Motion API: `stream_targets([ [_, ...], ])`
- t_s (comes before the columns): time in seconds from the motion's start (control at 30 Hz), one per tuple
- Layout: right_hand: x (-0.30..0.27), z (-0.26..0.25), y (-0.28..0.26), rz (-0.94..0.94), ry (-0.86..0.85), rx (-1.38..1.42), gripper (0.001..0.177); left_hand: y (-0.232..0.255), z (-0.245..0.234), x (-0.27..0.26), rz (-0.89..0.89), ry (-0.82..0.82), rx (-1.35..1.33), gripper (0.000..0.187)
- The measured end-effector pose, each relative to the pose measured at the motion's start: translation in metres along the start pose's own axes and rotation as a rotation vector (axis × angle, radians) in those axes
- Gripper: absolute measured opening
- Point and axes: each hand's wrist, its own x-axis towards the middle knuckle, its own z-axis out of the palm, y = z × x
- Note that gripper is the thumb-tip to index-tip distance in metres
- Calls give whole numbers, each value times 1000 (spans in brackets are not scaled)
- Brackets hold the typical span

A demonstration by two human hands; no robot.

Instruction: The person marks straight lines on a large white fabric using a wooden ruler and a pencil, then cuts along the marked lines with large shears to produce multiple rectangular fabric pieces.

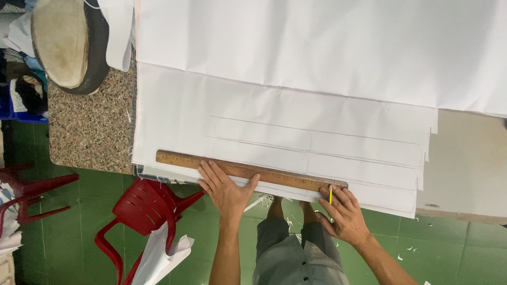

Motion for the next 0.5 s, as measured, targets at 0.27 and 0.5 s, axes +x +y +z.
stream_targets([
  [0.27,2,-1,0,-8,13,-5,52,7,-10,3,-44,-74,-18,149],
  [0.5,32,-40,-9,104,91,220,33,12,-17,5,-66,-138,3,151],
])
